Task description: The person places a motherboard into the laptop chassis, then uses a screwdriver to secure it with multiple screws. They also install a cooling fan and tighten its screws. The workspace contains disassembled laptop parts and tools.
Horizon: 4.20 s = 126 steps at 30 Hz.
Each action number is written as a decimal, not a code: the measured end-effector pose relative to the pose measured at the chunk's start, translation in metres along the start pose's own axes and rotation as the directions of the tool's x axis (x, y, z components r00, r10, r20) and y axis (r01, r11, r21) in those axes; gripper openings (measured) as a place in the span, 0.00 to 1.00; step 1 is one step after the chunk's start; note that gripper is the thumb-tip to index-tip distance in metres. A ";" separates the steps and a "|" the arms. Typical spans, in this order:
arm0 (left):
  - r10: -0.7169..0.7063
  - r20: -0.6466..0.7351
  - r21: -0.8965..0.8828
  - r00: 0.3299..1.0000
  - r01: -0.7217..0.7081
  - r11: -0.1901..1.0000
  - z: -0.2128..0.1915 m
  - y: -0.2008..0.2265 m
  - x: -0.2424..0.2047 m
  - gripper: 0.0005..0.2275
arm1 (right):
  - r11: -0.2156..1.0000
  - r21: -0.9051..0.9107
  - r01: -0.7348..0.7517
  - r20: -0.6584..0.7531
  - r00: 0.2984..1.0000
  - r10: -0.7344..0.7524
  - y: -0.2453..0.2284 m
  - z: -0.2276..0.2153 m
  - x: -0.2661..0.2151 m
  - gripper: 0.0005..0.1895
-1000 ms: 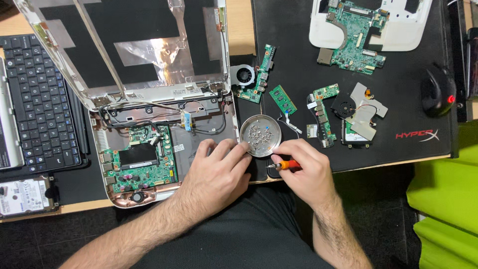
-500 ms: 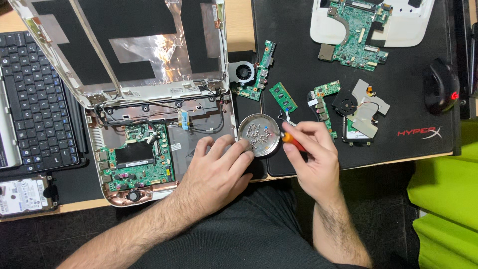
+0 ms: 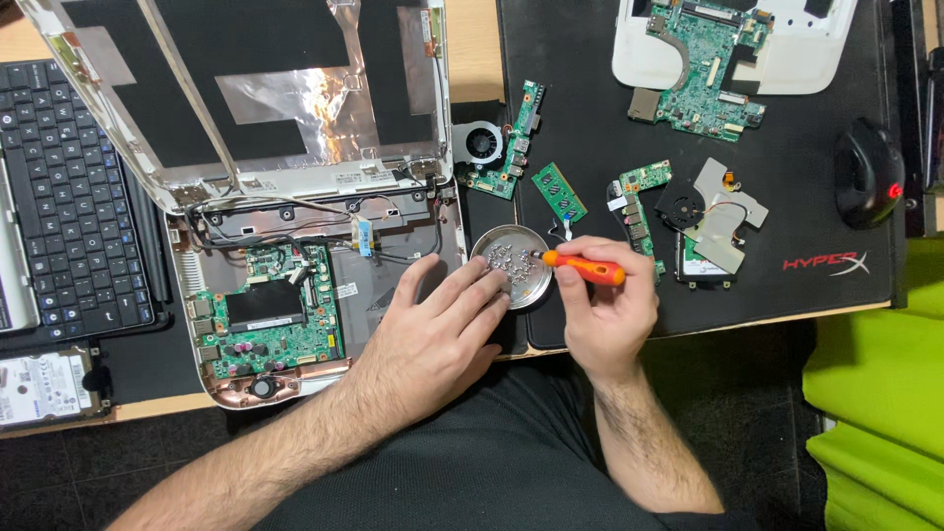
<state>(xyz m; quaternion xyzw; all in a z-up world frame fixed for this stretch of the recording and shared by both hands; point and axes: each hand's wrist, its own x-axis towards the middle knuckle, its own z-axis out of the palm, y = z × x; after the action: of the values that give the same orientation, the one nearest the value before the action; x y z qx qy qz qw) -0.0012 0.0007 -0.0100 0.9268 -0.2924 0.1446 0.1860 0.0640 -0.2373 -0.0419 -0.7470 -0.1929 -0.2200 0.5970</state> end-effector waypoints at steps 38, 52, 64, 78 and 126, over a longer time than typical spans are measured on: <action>-0.010 0.037 0.000 0.999 0.010 1.000 0.004 0.000 -0.002 0.31 | 0.999 0.018 -0.029 0.072 0.997 0.028 0.004 -0.003 0.002 0.15; -0.018 0.037 -0.012 0.999 0.018 1.000 0.002 0.002 -0.001 0.32 | 0.999 -0.016 0.048 0.001 0.999 -0.048 0.004 -0.001 0.000 0.14; -0.237 -0.244 -0.258 0.940 0.173 0.951 -0.026 -0.019 -0.012 0.12 | 0.957 0.243 -0.157 -0.062 0.982 0.177 -0.041 0.025 -0.017 0.23; -0.301 -0.287 -0.380 0.909 0.181 0.907 -0.065 -0.056 -0.092 0.08 | 0.902 0.373 -0.218 0.254 0.959 0.127 -0.080 0.115 -0.028 0.16; -0.350 -0.381 -0.333 0.856 0.226 0.915 -0.075 -0.054 -0.102 0.16 | 0.851 0.468 -0.237 0.187 0.968 0.167 -0.076 0.132 -0.031 0.19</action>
<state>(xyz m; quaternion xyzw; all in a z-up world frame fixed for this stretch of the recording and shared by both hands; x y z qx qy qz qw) -0.0613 0.1234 0.0042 0.8695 -0.1174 0.2747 0.3934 0.0090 -0.0931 -0.0233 -0.6022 -0.2036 -0.0474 0.7705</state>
